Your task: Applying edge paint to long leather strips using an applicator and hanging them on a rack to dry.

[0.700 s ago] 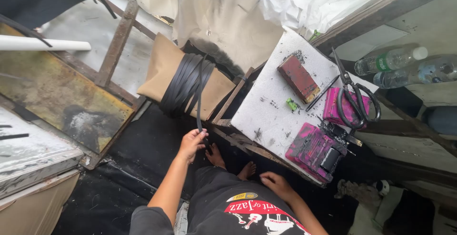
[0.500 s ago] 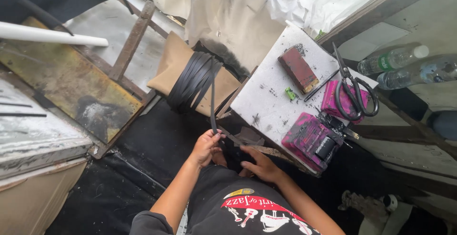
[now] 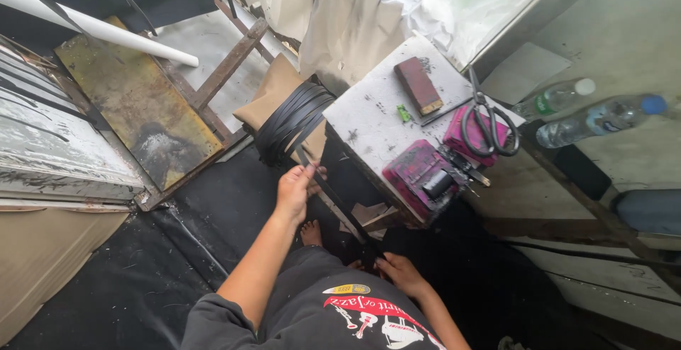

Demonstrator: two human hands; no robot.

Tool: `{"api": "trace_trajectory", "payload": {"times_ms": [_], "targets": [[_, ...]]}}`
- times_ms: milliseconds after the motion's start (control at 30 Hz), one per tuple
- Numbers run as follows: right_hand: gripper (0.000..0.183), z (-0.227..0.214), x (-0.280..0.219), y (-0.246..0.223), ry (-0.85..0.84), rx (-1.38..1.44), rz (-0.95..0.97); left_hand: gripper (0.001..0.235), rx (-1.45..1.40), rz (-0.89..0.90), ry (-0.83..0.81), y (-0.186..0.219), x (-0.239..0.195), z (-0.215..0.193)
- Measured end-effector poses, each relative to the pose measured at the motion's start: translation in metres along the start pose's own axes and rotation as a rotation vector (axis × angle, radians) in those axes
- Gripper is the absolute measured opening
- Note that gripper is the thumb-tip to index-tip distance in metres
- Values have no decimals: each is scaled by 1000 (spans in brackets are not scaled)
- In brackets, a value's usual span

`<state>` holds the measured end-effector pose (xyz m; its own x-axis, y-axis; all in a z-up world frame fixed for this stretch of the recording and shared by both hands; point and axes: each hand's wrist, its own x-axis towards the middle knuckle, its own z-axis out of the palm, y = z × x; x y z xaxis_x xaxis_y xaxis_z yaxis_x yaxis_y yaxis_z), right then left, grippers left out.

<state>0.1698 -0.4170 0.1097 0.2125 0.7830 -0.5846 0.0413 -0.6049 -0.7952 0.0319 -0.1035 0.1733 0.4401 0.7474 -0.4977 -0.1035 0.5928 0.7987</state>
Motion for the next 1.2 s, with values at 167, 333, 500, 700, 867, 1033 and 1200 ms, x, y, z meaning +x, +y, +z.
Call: {"api": "trace_trajectory", "payload": {"times_ms": [167, 333, 500, 700, 867, 1033, 1200], "targets": [[29, -3, -38, 85, 101, 84, 130, 16, -8, 149, 46, 34, -14, 15], [32, 5, -72, 131, 150, 151, 265, 17, -107, 215, 63, 55, -31, 28], [18, 6, -96, 161, 197, 220, 429, 21, -100, 307, 48, 80, -41, 34], [26, 9, -105, 216, 370, 75, 455, 18, -205, 393, 10, 115, -21, 31], [42, 27, -91, 266, 467, -199, 549, 19, -289, 372, -113, 142, 2, 23], [38, 61, -90, 211, 765, -127, 676, 22, -389, 336, -219, 167, 31, 2], [32, 67, -78, 282, 1068, -286, 601, 16, -565, 298, -456, 180, 48, -15]]}}
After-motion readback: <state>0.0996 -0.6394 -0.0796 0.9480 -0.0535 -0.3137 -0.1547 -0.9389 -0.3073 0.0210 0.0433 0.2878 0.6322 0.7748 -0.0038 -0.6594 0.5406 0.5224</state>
